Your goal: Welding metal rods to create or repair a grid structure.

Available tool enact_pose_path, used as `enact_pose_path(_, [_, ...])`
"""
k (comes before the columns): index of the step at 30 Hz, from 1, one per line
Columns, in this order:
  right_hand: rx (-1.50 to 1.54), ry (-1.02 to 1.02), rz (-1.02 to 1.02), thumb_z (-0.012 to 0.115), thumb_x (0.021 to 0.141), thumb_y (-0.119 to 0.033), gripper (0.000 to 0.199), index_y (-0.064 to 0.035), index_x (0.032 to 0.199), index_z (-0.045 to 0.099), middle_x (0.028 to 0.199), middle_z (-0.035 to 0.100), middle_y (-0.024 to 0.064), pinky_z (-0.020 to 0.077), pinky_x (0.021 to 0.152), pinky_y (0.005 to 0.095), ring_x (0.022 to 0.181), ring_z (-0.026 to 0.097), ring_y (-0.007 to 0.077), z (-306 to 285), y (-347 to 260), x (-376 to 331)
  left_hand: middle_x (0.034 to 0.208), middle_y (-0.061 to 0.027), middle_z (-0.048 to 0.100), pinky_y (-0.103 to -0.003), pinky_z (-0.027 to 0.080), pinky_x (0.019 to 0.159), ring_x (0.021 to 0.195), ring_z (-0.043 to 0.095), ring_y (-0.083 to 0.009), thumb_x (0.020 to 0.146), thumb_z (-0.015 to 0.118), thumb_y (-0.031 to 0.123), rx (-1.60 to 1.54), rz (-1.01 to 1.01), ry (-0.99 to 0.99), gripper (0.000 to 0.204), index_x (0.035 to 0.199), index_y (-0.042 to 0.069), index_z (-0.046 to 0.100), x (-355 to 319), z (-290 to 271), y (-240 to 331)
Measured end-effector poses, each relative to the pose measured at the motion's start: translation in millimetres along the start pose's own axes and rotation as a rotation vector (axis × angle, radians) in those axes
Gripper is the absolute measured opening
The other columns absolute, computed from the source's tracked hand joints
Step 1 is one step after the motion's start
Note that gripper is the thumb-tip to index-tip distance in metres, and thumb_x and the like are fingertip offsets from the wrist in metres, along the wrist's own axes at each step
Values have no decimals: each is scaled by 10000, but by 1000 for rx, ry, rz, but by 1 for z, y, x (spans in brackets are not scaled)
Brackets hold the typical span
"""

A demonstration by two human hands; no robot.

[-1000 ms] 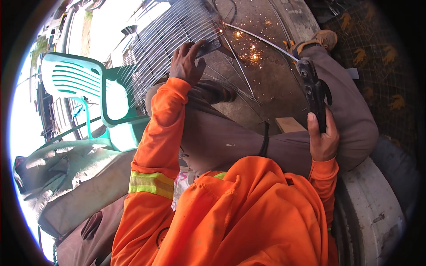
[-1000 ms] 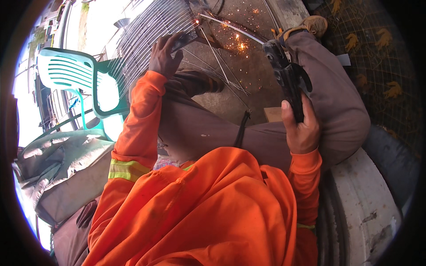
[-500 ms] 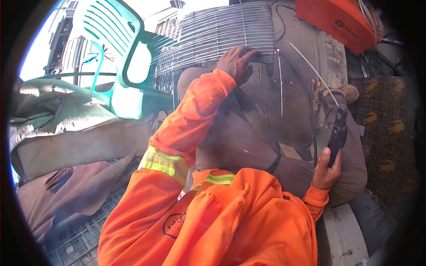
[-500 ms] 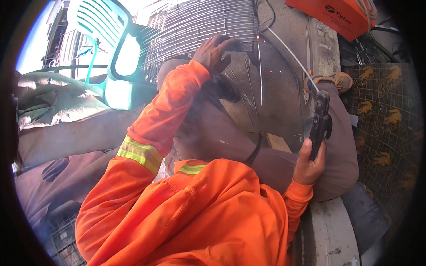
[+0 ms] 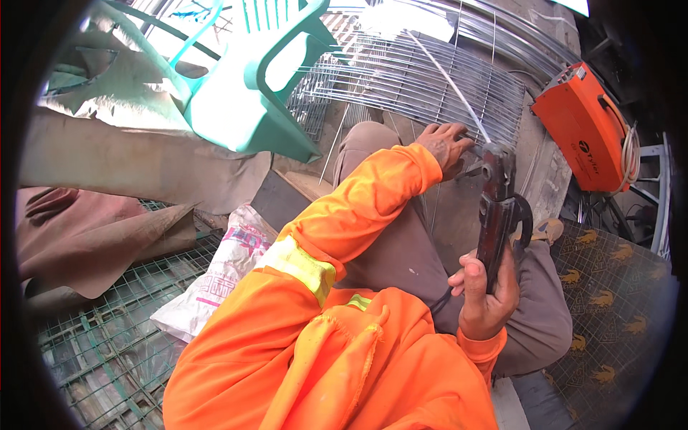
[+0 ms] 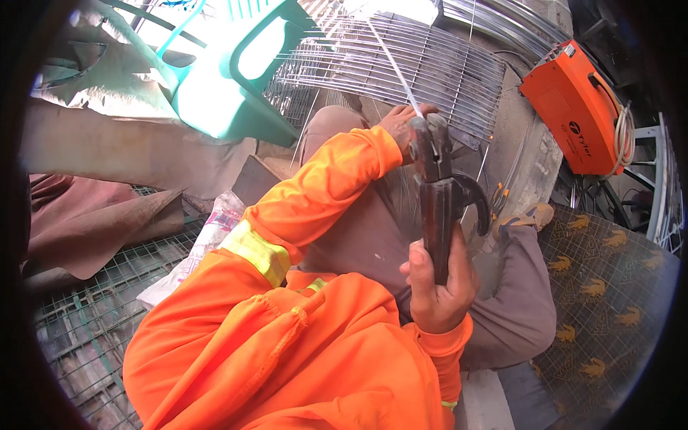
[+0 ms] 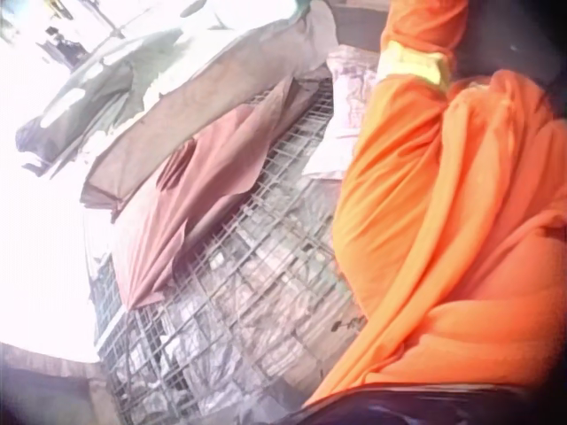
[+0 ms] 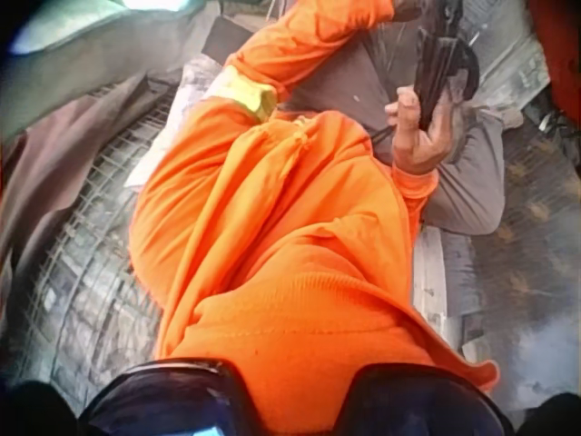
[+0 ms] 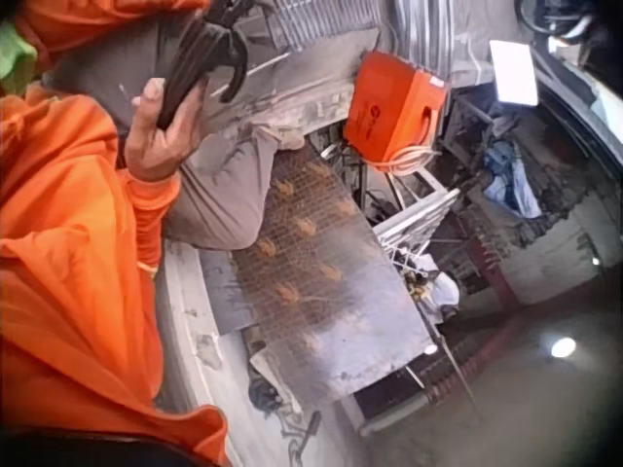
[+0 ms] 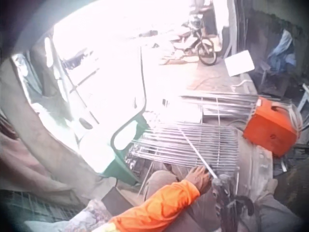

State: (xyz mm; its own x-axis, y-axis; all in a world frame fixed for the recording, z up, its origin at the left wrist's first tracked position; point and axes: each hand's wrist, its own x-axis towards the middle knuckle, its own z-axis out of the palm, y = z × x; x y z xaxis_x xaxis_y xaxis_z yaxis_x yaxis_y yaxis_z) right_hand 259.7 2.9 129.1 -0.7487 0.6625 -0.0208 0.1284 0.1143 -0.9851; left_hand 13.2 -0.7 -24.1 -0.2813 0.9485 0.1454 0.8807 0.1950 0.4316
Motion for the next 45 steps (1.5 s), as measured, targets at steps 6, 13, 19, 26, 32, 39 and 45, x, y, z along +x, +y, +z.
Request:
enact_pose_path(6, [-163,-146,-100,680,934,-144,460,94,1310,561,1105,695,224,543,826,383,968,705,335,81,5,37,1113,-77,675,-377,491,931,1082,636,-231,951,648,386,-1028,-118,174,390,1167,63,678,-59,78,39])
enact_pose_path(13, [-337,-110,-222,676,936,-188,469,95,1295,571,1083,698,235,544,834,393,976,701,352,104,35,44,1027,-82,702,-305,489,870,1002,636,-148,974,639,375,-1426,-393,-144,382,1158,42,676,-59,28,55])
enact_pose_path(19, [-407,-108,-188,682,927,-192,459,98,1271,591,1082,701,245,556,811,390,960,713,342,110,31,57,986,-51,702,-279,495,823,933,634,-122,973,642,351,-1464,-412,-36,369,1133,20,680,-57,49,55])
enact_pose_path(26, [-453,-116,-242,691,919,-188,447,101,1248,604,1066,705,248,561,805,382,939,717,347,116,29,67,1000,-47,707,-273,490,834,964,637,-118,964,660,339,-1554,-488,31,347,1105,23,693,-51,38,60])
enact_pose_path(32, [-468,-153,-230,693,918,-186,449,100,1251,600,1084,698,257,562,809,387,950,713,357,122,24,68,1023,-68,718,-293,491,895,1014,645,-143,954,676,339,-1566,-467,136,355,1111,21,693,-53,55,52])
enact_pose_path(39, [-475,-169,-219,693,917,-178,452,90,1267,592,1092,694,265,563,817,394,958,706,375,124,24,70,853,-42,559,-397,485,836,915,622,-277,904,720,49,-1751,-470,323,161,810,-6,602,-48,42,61])
enact_pose_path(45, [-466,-179,-216,691,916,-175,453,95,1266,590,1094,693,268,565,813,402,959,705,379,122,26,70,990,-91,667,-342,486,894,994,641,-212,929,700,223,-1612,-495,199,223,979,8,661,-51,34,56])
